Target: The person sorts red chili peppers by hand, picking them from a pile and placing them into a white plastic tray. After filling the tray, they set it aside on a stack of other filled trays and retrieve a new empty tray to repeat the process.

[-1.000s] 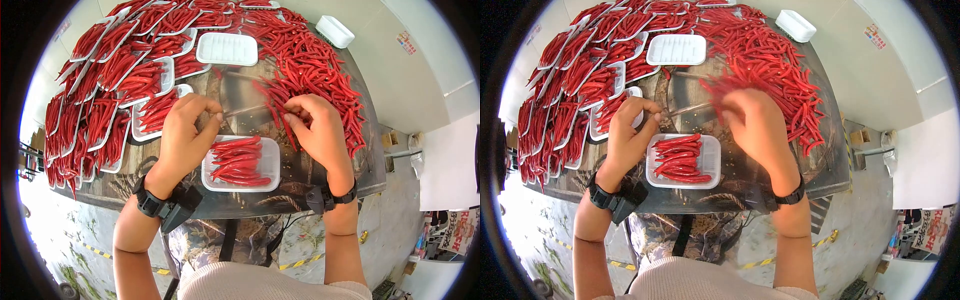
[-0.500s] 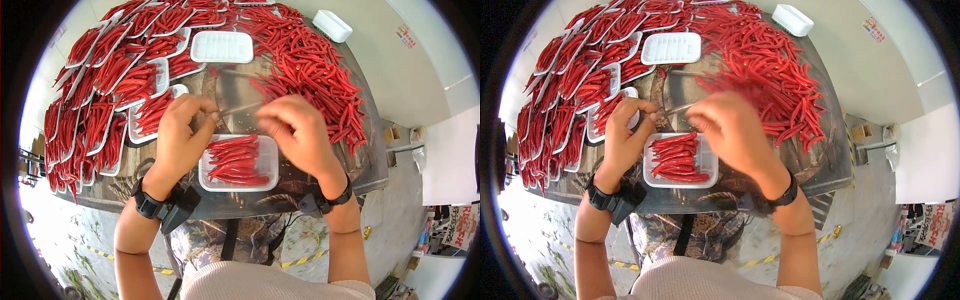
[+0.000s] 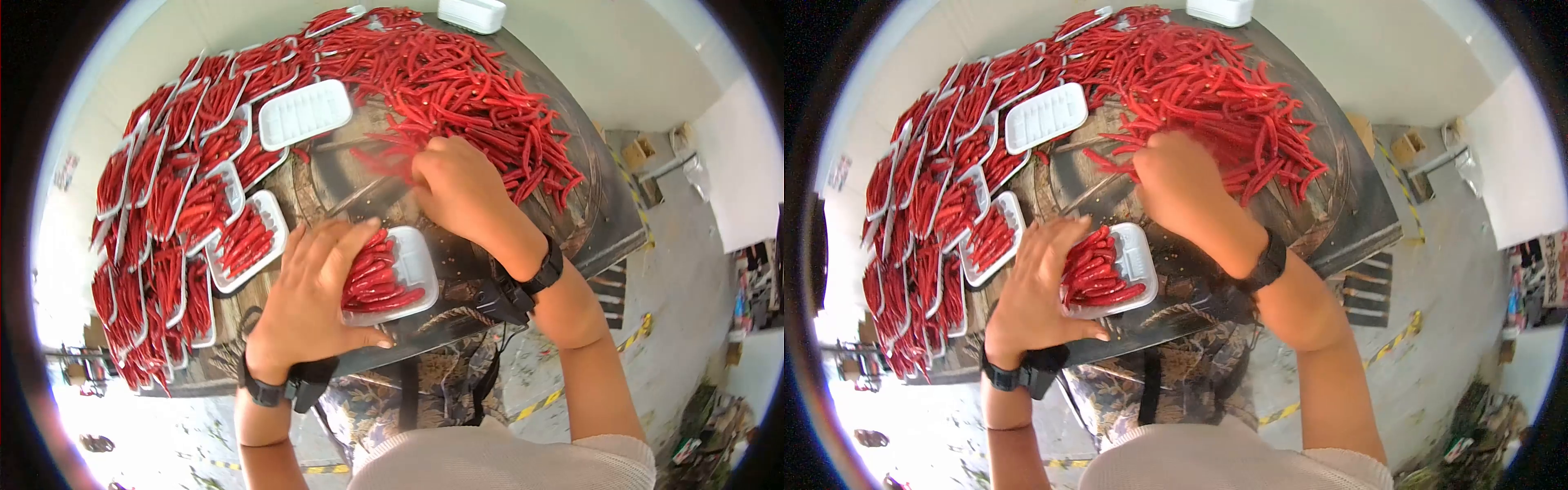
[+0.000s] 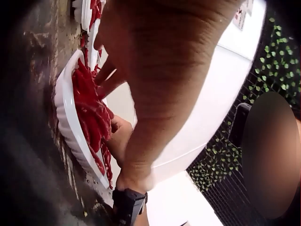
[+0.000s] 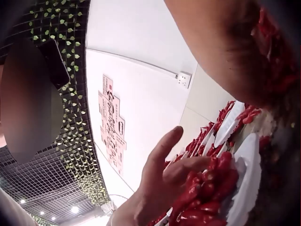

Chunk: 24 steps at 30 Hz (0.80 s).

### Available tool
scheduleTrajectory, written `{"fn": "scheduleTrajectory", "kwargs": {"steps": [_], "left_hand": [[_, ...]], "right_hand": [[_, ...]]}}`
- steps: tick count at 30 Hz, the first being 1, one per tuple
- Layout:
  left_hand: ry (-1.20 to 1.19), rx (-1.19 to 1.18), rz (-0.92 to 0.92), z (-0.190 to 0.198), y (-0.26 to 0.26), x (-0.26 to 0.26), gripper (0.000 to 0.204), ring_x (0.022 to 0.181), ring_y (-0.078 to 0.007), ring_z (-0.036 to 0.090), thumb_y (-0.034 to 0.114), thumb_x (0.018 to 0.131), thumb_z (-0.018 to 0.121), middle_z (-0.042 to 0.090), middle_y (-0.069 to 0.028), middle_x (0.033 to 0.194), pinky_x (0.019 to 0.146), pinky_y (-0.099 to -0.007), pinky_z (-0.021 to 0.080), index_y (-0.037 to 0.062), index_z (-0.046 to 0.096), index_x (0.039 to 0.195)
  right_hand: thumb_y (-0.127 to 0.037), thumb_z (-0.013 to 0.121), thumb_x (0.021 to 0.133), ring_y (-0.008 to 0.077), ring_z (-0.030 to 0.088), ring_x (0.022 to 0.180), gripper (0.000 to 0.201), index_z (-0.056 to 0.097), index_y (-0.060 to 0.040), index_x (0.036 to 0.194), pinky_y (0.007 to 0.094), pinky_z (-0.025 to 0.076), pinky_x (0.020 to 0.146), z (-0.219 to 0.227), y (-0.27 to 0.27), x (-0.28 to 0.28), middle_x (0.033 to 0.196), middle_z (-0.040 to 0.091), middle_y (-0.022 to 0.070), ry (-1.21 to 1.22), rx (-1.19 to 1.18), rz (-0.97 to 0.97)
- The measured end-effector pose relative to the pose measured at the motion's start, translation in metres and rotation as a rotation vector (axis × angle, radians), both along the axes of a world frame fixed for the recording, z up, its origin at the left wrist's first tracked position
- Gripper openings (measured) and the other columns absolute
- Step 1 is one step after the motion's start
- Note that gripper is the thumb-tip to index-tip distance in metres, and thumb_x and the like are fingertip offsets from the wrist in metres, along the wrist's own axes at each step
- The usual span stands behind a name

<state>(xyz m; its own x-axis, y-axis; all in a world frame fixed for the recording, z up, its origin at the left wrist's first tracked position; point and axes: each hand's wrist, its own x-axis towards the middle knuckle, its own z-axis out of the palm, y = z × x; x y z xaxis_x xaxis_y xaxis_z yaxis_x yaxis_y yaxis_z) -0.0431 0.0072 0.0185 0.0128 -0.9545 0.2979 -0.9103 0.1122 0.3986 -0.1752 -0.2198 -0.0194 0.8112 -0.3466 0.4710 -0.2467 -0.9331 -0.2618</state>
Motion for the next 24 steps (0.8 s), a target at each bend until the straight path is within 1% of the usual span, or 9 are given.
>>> {"fn": "scheduleTrajectory", "kwargs": {"steps": [2,3,7,10,11,13,18,22,24], "left_hand": [[-0.074,0.087,0.037,0.001,-0.001,-0.003,0.119,0.128,-0.0382,0.051,0.035,0.049,0.096,0.055,-0.014,0.132,0.113,-0.061,0.034,0.0145,0.041,0.152],[-0.112,0.151,0.084,0.002,0.0,-0.005,0.121,0.131,-0.045,0.049,0.027,0.045,0.096,0.053,-0.0207,0.14,0.117,-0.0563,0.034,0.0067,0.04,0.15],[-0.1,0.143,0.074,0.0,0.001,-0.002,0.126,0.129,-0.0443,0.051,0.02,0.045,0.096,0.056,-0.0211,0.136,0.115,-0.0531,0.038,0.0044,0.034,0.153],[0.019,0.121,0.111,-0.012,-0.003,0.002,0.13,0.128,-0.0416,0.054,0.02,0.046,0.098,0.055,-0.0218,0.137,0.111,-0.0502,0.043,0.0039,0.03,0.156],[0.035,0.092,0.109,-0.017,-0.004,0.003,0.137,0.127,-0.0381,0.057,0.019,0.047,0.099,0.054,-0.0224,0.138,0.107,-0.0469,0.048,0.0039,0.021,0.159],[0.091,0.079,0.107,-0.024,-0.007,0.005,0.139,0.126,-0.0376,0.058,0.018,0.047,0.099,0.054,-0.0224,0.138,0.107,-0.0461,0.049,0.004,0.018,0.159],[0.206,0.105,0.02,-0.018,-0.002,0.009,0.145,0.122,-0.0364,0.06,0.016,0.045,0.1,0.055,-0.022,0.134,0.106,-0.0444,0.05,0.0037,0.013,0.16],[0.328,0.081,-0.011,-0.022,-0.002,0.009,0.151,0.122,-0.0373,0.06,0.022,0.045,0.103,0.057,-0.0223,0.13,0.106,-0.0454,0.049,0.0034,0.008,0.161],[0.298,0.073,-0.005,-0.025,-0.004,0.008,0.153,0.122,-0.0378,0.06,0.025,0.045,0.103,0.057,-0.023,0.131,0.107,-0.0455,0.049,0.0032,0.007,0.161]], "right_hand": [[-0.012,0.075,0.078,0.0345,0.06,0.09,0.014,0.064,-0.0057,0.083,0.0449,0.05,0.079,0.001,0.002,0.0,0.089,0.061,0.0113,-0.017,0.014,-0.016],[-0.011,0.074,0.078,0.0344,0.06,0.09,0.013,0.064,-0.0057,0.083,0.045,0.05,0.079,0.001,0.003,0.0,0.089,0.061,0.0113,-0.016,0.015,-0.004],[-0.011,0.071,0.078,0.0354,0.063,0.086,0.011,0.066,-0.0019,0.08,0.0472,0.053,0.075,-0.001,0.001,0.005,0.088,0.065,0.0151,-0.149,-0.038,0.011],[-0.012,0.071,0.081,0.0358,0.063,0.084,0.012,0.064,-0.0033,0.08,0.048,0.052,0.072,0.006,0.004,0.007,0.086,0.065,0.0146,-0.265,0.052,0.027],[-0.013,0.072,0.083,0.0361,0.063,0.083,0.012,0.064,-0.0037,0.08,0.0482,0.051,0.072,0.008,0.005,0.006,0.085,0.064,0.0143,-0.301,0.136,0.074],[-0.011,0.072,0.085,0.0368,0.063,0.081,0.011,0.064,-0.0038,0.084,0.0479,0.049,0.071,0.014,0.008,0.004,0.081,0.063,0.0144,-0.333,0.278,0.14],[-0.011,0.072,0.086,0.0362,0.064,0.082,0.01,0.066,-0.0024,0.088,0.0459,0.049,0.07,0.015,0.009,0.002,0.083,0.065,0.0159,-0.26,0.361,0.272],[-0.012,0.074,0.086,0.032,0.064,0.077,0.013,0.068,-0.0014,0.09,0.0414,0.049,0.069,0.03,0.013,-0.002,0.083,0.066,0.0157,-0.195,0.62,0.422],[-0.012,0.074,0.086,0.0305,0.064,0.076,0.013,0.068,-0.0009,0.09,0.0403,0.049,0.068,0.033,0.012,-0.004,0.082,0.066,0.0152,-0.168,0.639,0.493]]}}
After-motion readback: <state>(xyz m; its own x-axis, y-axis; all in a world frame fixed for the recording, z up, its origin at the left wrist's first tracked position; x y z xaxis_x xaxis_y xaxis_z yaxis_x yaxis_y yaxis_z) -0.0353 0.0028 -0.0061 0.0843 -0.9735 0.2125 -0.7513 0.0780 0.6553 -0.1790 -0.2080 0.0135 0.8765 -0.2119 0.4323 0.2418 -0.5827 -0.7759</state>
